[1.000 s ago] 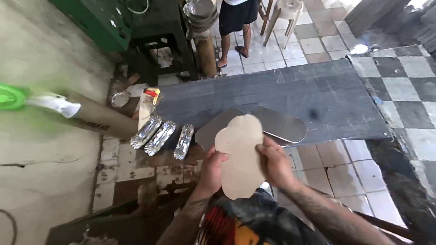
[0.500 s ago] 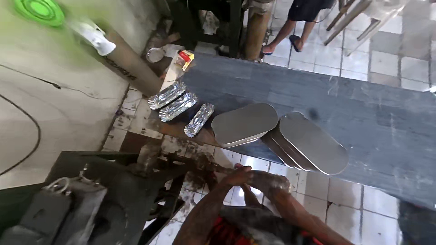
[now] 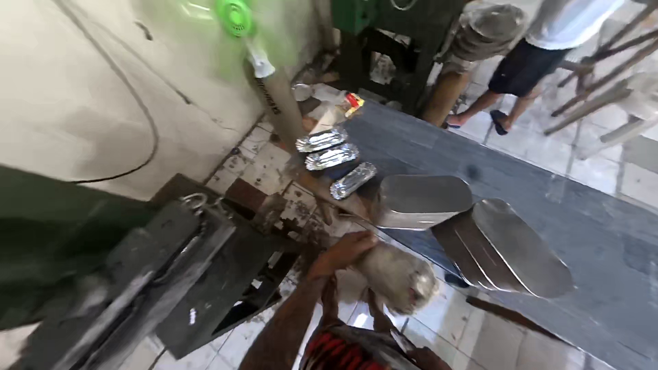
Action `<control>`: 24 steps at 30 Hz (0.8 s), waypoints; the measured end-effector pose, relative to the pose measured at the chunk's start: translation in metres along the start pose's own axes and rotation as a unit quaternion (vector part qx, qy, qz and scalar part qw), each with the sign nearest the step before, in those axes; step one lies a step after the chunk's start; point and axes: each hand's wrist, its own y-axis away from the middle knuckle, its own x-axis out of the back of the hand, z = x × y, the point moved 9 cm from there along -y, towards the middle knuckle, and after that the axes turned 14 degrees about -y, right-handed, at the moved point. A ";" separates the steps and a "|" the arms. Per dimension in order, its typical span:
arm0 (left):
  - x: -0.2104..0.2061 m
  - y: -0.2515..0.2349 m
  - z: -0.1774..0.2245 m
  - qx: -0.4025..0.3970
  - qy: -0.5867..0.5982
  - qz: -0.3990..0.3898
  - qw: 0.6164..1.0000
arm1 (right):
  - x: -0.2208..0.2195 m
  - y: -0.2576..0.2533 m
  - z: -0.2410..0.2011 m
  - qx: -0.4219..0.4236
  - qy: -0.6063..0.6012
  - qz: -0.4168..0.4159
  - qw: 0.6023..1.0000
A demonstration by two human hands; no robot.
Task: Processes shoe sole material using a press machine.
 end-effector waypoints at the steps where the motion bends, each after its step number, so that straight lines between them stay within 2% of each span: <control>1: 0.042 0.024 -0.003 -0.011 0.051 0.067 0.996 | 0.001 -0.005 -0.002 0.018 -0.001 0.005 1.000; 2: 0.084 0.043 -0.015 -0.006 0.116 0.142 0.983 | 0.001 -0.010 0.000 0.039 -0.002 0.015 0.999; 4: 0.157 0.065 -0.034 -0.018 0.282 0.284 0.916 | 0.005 -0.014 -0.010 0.071 -0.020 0.028 0.997; 5: 0.184 0.078 -0.039 -0.025 0.316 0.336 0.887 | 0.010 -0.017 -0.026 0.078 -0.034 0.025 0.996; 6: 0.199 0.091 -0.045 -0.028 0.298 0.378 0.876 | 0.015 -0.023 -0.041 0.084 -0.043 0.030 0.995; 7: 0.198 0.108 -0.053 -0.016 0.216 0.398 0.892 | 0.020 -0.031 -0.049 0.085 -0.055 0.038 0.994; 8: 0.186 0.123 -0.068 0.002 0.100 0.385 0.917 | 0.026 -0.040 -0.061 0.083 -0.074 0.051 0.993; 9: 0.179 0.134 -0.086 0.044 -0.015 0.370 0.928 | 0.034 -0.051 -0.079 0.086 -0.099 0.073 0.989; 11: 0.188 0.173 -0.146 0.204 -0.154 0.340 0.905 | 0.050 -0.080 -0.124 0.136 -0.131 0.136 0.972; 12: 0.197 0.200 -0.181 0.282 -0.175 0.321 0.887 | 0.056 -0.093 -0.156 0.165 -0.137 0.167 0.962; 13: 0.206 0.224 -0.208 0.325 -0.184 0.308 0.875 | 0.060 -0.104 -0.196 0.198 -0.134 0.199 0.951; 14: 0.207 0.244 -0.219 0.324 -0.181 0.285 0.884 | 0.060 -0.111 -0.243 0.249 -0.111 0.225 0.935; 16: 0.195 0.279 -0.205 0.249 -0.208 0.225 0.919 | 0.042 -0.117 -0.347 0.418 0.026 0.242 0.875; 18: 0.172 0.324 -0.201 0.210 -0.263 0.144 0.931 | -0.007 -0.123 -0.428 0.559 0.192 0.177 0.787; 20: 0.168 0.363 -0.248 0.232 -0.308 0.094 0.918 | -0.061 -0.148 -0.476 0.625 0.344 0.083 0.696; 21: 0.167 0.376 -0.276 0.218 -0.336 0.096 0.911 | -0.083 -0.168 -0.490 0.617 0.401 0.034 0.676; 22: 0.165 0.387 -0.294 0.198 -0.357 0.100 0.907 | -0.100 -0.192 -0.500 0.566 0.450 -0.022 0.690; 24: 0.163 0.405 -0.278 0.206 -0.369 0.085 0.902 | -0.125 -0.235 -0.521 0.442 0.502 -0.083 0.739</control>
